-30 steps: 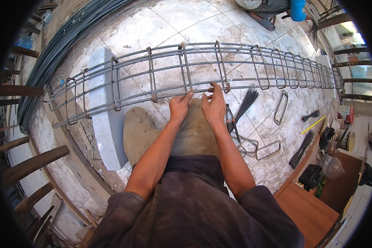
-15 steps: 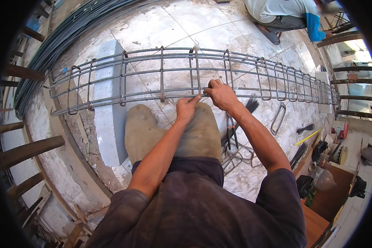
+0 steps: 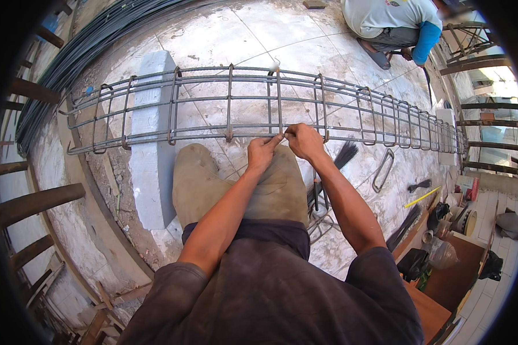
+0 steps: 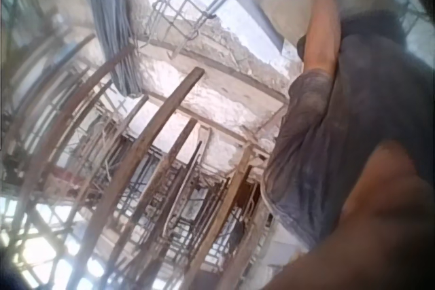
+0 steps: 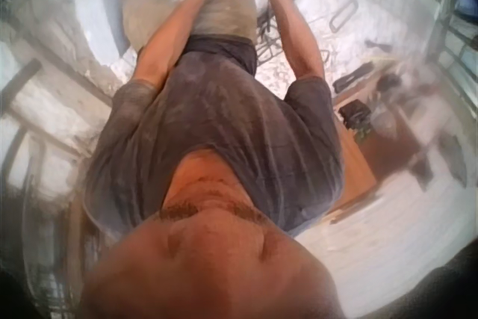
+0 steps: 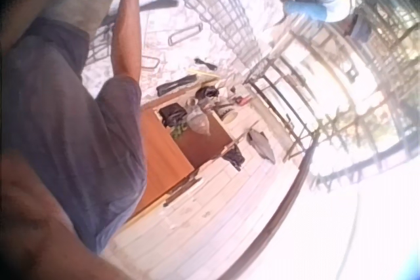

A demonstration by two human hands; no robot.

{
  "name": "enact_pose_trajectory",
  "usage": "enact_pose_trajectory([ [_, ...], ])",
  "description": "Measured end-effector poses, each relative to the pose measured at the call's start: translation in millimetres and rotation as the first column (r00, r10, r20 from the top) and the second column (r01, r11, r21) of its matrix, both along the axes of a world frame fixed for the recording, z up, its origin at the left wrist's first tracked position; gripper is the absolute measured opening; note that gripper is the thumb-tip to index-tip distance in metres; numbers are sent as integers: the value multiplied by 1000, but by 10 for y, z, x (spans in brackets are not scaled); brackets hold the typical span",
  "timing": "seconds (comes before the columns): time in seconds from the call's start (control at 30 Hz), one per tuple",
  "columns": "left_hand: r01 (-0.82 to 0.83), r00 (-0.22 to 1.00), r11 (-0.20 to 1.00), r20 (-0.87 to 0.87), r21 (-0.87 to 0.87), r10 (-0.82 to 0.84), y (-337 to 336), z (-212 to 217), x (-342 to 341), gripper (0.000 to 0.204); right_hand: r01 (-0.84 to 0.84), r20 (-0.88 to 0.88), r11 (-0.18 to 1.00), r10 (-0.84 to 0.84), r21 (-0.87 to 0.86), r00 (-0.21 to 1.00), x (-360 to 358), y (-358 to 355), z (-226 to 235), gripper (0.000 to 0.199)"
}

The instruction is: The person assembles a steel rebar cage by hand and using pliers, securing individual steel wire ties around the intersections of longitudinal and transverse steel bars while working on a tiled floor.

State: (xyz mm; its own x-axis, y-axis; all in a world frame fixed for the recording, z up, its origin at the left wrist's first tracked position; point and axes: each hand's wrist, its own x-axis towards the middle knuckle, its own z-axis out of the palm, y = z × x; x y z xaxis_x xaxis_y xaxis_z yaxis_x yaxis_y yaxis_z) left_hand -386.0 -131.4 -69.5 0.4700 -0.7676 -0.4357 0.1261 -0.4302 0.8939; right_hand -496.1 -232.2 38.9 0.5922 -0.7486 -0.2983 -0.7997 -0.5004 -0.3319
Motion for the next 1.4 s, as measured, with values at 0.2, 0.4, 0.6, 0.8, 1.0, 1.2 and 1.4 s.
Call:
enact_pose_trajectory([
  [0.2,-77,987,988,130,-134,94,151,72,-143,46,483,152,866,-498,129,853,33,241,-27,29],
  [0.4,-39,953,990,294,-134,77,186,159,-251,34,602,335,773,-631,200,700,-3,541,-397,29],
  [0.6,62,951,995,308,-84,-33,131,382,-124,29,601,409,792,-588,112,698,-25,657,-458,26],
  [0.8,263,952,961,136,86,-273,61,639,143,28,425,414,896,-342,-125,843,-84,693,-348,24],
  [1.0,313,944,949,102,35,-315,155,963,93,29,210,341,959,-135,-192,930,-103,617,-274,27],
  [1.2,222,927,975,-311,13,-208,380,1286,163,54,593,431,783,-609,190,666,-98,601,-537,19],
  [1.4,-56,813,988,-568,145,129,366,527,268,61,-177,-171,-155,-982,972,-80,-115,511,-933,16],
])
